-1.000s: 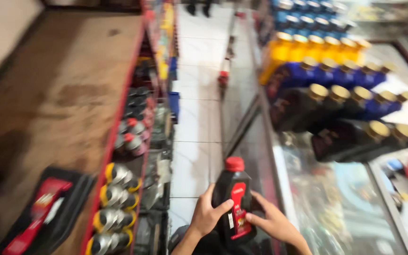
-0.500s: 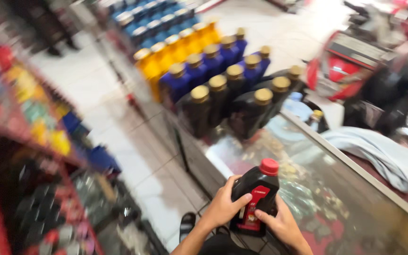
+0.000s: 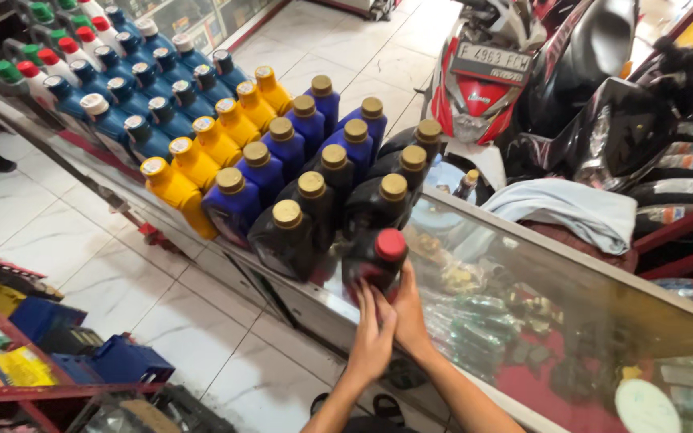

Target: The person repeatedly picks up bottles of motor oil from a red metal shelf and places them onto a glass display counter. They handle various bottle types, including blue, black, and orange containers, arranging them in rows on the counter.

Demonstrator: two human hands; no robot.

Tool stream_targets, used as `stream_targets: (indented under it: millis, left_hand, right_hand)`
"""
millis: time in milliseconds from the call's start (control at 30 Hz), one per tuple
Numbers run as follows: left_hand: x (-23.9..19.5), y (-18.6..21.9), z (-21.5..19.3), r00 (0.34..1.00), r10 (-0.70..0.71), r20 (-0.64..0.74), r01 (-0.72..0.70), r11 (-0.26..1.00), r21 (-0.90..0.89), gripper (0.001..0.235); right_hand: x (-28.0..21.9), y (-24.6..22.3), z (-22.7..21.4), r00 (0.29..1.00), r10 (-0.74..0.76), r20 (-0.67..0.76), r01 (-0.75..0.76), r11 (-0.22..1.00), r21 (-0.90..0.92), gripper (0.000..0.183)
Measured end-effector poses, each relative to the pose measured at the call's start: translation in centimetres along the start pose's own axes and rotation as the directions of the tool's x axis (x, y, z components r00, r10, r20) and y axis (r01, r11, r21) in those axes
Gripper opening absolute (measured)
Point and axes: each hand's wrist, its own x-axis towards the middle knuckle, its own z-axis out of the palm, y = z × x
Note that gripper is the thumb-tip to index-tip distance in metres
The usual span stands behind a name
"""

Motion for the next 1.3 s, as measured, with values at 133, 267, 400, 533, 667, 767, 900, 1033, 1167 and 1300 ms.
stream_targets:
  millis: [133,267,400,533,667,767,900,1033,1167,1300]
  left_hand:
    - [2.8,-1.3,-2.2,0.998,0.044,-0.039,-0.048,0.993,-0.108,0.075]
    - [3.8,-1.9,-2.5,0.999,0.04,-0.02,-0.044,0.972,-0.23,0.075]
    - [5.1,-2.2,-2.9,0.995,0.088,-0.048,-0.097,0.963,-0.25,0.071]
    - [5.4,-2.6,-3.5,0.997,0.078,-0.026,-0.082,0.967,-0.243,0.07]
    - [4.5,-3.7,-4.5,0.99,0.131,-0.053,-0.139,0.966,-0.22,0.061]
    - [2.9,-5.6,-5.5,0.989,-0.148,-0.006,0.131,0.891,-0.434,0.056]
    - [-0.9,-10.0,-6.6,0.977,-0.212,-0.031,0.179,0.888,-0.425,0.046]
    - [-5.1,-15.6,-5.6,0.947,-0.315,-0.054,0.262,0.862,-0.434,0.043]
    - [-8.8,-18.7,-2.7,0.949,-0.298,-0.107,0.237,0.893,-0.384,0.042]
    - [-11.4,-16.5,0.1,0.904,-0.379,-0.199,0.286,0.88,-0.378,0.041]
  right_hand:
    - [-0.7,0.7,1.7,0.973,0.177,0.151,-0.201,0.966,0.161,0.069]
    - [-1.4,3.3,2.4,0.957,0.174,0.234,-0.221,0.956,0.193,0.072]
    - [-0.1,5.3,3.0,0.938,0.141,0.316,-0.257,0.895,0.364,0.075]
    - [0.9,5.7,1.8,0.91,0.164,0.38,-0.29,0.908,0.302,0.076]
    - [0.3,5.0,-1.2,0.864,0.194,0.464,-0.288,0.947,0.14,0.065]
    - [-2.4,4.4,-5.1,0.813,0.231,0.535,-0.172,0.972,-0.16,0.056]
    - [-5.6,5.5,-9.4,0.592,0.261,0.763,-0.429,0.903,0.024,0.057]
    - [-5.5,7.8,-12.9,0.404,0.301,0.864,-0.612,0.791,0.01,0.064]
    - [-2.8,7.1,-13.8,0.374,0.231,0.898,-0.502,0.865,-0.014,0.058]
    - [1.4,1.9,-12.0,0.307,0.122,0.944,-0.198,0.978,-0.062,0.051]
